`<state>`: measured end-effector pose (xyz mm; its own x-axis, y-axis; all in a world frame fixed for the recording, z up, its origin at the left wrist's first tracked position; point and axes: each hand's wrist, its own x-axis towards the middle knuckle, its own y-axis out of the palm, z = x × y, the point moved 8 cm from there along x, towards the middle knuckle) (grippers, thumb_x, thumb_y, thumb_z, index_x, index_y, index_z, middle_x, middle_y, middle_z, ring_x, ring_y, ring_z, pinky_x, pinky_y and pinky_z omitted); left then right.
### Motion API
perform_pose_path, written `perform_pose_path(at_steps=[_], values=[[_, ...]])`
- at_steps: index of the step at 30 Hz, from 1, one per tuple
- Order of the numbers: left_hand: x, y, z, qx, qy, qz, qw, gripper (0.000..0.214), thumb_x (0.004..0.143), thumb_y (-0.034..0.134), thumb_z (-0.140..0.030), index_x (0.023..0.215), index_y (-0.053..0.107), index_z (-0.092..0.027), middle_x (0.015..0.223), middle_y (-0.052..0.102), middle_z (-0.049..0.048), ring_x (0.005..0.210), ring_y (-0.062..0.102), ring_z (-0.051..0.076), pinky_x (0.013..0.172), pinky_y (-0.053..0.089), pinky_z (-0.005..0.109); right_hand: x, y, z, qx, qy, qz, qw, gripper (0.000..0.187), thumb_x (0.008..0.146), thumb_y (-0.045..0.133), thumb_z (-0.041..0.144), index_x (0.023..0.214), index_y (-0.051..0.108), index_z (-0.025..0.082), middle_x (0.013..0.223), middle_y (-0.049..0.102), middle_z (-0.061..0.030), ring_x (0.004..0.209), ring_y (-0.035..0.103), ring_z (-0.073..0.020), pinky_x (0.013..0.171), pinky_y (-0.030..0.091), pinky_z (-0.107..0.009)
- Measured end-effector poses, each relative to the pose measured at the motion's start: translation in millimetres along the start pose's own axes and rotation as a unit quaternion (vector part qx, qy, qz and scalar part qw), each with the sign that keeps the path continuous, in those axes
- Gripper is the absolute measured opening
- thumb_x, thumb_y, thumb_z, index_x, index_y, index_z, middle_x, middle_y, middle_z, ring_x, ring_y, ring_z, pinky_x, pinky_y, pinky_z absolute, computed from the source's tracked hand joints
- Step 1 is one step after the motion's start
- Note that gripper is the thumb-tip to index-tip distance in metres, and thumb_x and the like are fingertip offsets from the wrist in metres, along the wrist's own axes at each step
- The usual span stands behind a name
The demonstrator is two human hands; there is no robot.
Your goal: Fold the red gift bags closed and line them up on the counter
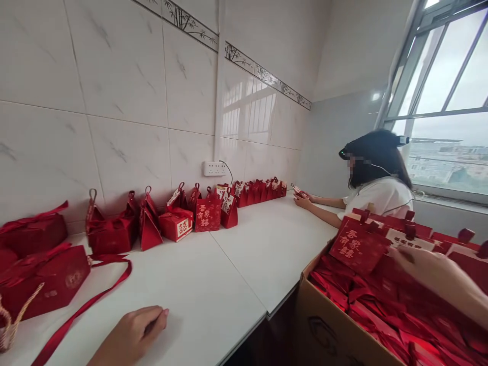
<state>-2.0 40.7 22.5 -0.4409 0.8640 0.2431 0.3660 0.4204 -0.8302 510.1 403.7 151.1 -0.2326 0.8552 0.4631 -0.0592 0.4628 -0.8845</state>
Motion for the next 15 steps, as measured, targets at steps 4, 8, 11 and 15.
perform_pose_path(at_steps=[4,8,11,15], values=[[-5,2.0,-11,-0.015,0.028,-0.035,0.999,0.041,0.085,0.036,-0.045,0.054,0.043,-0.02,0.053,0.05,-0.0015,0.052,0.046,0.013,0.055,0.035,0.023,15,7,147,0.033,-0.103,0.149,0.983,0.037,0.095,0.034,0.03,0.084,0.067,0.018,0.093,0.072,-0.0144,0.09,0.068,-0.0273,0.072,0.046,-0.033],[12,17.2,-18,-0.054,0.019,-0.025,0.998,0.041,0.082,0.039,-0.046,0.051,0.045,-0.02,0.05,0.05,-0.0009,0.05,0.045,0.013,0.054,0.033,0.025,30,41,253,0.076,-0.181,0.222,0.955,0.036,0.096,0.038,0.032,0.08,0.065,0.016,0.071,0.069,-0.0035,0.064,0.066,-0.0151,0.065,0.048,-0.027],[44,40.1,-38,-0.158,-0.056,-0.007,0.986,0.045,0.079,0.039,-0.054,0.051,0.047,-0.02,0.048,0.048,-0.0002,0.048,0.043,0.014,0.053,0.033,0.026,42,72,313,0.095,-0.204,0.254,0.941,0.03,0.094,0.049,0.039,0.092,0.063,0.012,0.085,0.067,-0.0037,0.076,0.064,-0.0145,0.075,0.051,-0.034],[87,76.6,-73,-0.362,-0.173,-0.057,0.914,0.054,0.071,0.037,-0.07,0.057,0.049,-0.019,0.053,0.051,0.0015,0.045,0.041,0.013,0.05,0.034,0.026,64,105,379,0.127,-0.205,0.29,0.926,0.028,0.092,0.054,0.035,0.108,0.059,0.013,0.104,0.063,-0.0066,0.088,0.062,-0.017,0.078,0.053,-0.037]])
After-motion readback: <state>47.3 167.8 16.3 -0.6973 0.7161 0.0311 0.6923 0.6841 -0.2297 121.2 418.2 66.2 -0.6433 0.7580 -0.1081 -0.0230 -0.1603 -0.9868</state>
